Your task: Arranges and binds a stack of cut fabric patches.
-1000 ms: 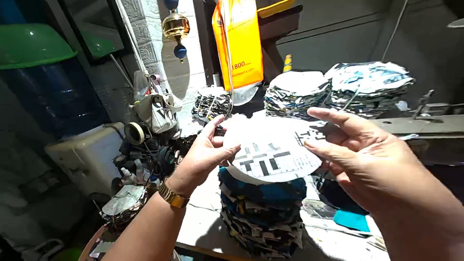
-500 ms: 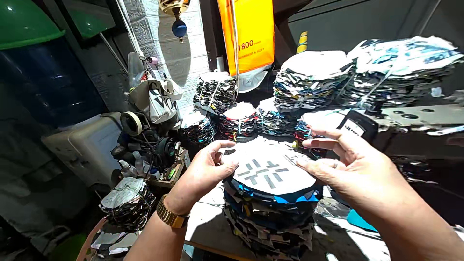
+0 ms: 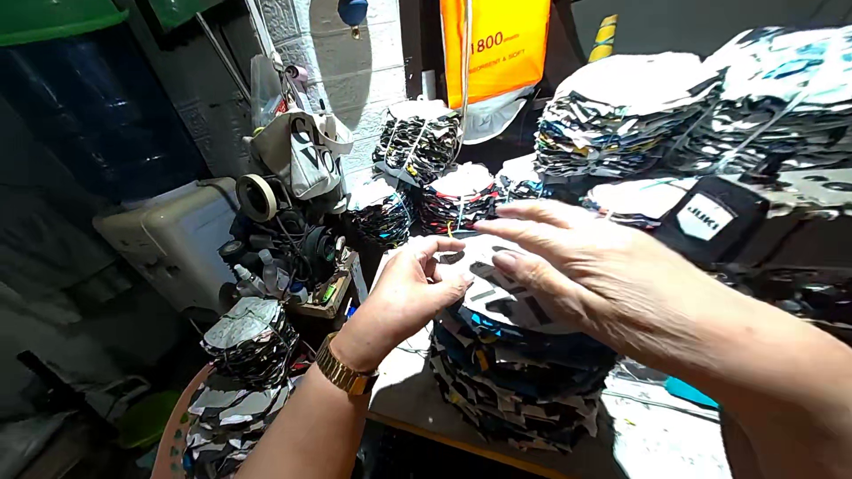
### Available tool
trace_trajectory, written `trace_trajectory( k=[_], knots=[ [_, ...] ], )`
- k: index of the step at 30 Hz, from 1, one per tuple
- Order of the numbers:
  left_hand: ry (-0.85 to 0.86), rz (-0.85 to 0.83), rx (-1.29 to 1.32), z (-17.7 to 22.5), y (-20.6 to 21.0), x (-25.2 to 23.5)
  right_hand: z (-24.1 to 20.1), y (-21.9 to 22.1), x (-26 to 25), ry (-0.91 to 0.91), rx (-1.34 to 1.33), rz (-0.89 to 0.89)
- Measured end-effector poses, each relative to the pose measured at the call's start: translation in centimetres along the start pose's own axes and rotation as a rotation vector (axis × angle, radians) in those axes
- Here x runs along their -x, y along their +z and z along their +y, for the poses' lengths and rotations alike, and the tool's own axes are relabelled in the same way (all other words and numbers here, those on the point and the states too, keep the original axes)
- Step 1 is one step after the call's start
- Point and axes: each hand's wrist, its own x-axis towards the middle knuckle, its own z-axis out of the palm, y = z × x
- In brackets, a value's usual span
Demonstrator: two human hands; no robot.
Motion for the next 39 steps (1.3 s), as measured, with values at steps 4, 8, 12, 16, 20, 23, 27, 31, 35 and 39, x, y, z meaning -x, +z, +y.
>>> trace_trajectory(
  k=[4, 8, 12, 16, 20, 23, 27, 31, 35, 39],
  knots=[
    [-0.01, 0.018, -0.007, -0.2, 0.4, -0.1, 0.8, 3.1, 1.3, 0.003, 0.026, -0.155],
    [-0.013, 0.044, -0.053, -1.1, -0.4, 1.0, -0.5, 3.5, 3.8, -0.037, 0.084, -0.05],
    [-0.124, 0.094, -0.186, -6.4, -2.5, 0.3, 0.1, 3.5, 3.9, -0.02, 0.078, -0.081],
    [-0.233, -0.149, -0.525, -10.6, -2.8, 1.0, 0.0, 3.7, 3.2, -0.033, 0.084, -0.091],
    [-0.199, -0.153, -0.742, -11.3, -1.5, 2.9, -0.1, 3.7, 3.4, -0.036, 0.071, -0.075],
    [-0.076, -0.138, -0.769, -11.9, -1.4, 3.2, -0.1, 3.7, 3.3, -0.021, 0.073, -0.078],
    [-0.092, -0.116, -0.591, -13.0, -4.5, 1.8, 0.0, 3.8, 3.2, -0.033, 0.079, -0.071],
    [-0.303, -0.142, -0.639, -10.2, -8.7, 1.6, 0.1, 3.8, 3.2, -0.033, 0.08, -0.07],
    [-0.468, -0.319, -0.969, -6.8, -12.1, 2.0, 0.1, 3.8, 3.1, -0.015, 0.07, -0.068],
    [-0.529, -0.37, -1.099, -3.9, -14.8, 2.5, 0.2, 3.9, 3.1, -0.013, 0.075, -0.058]
  ],
)
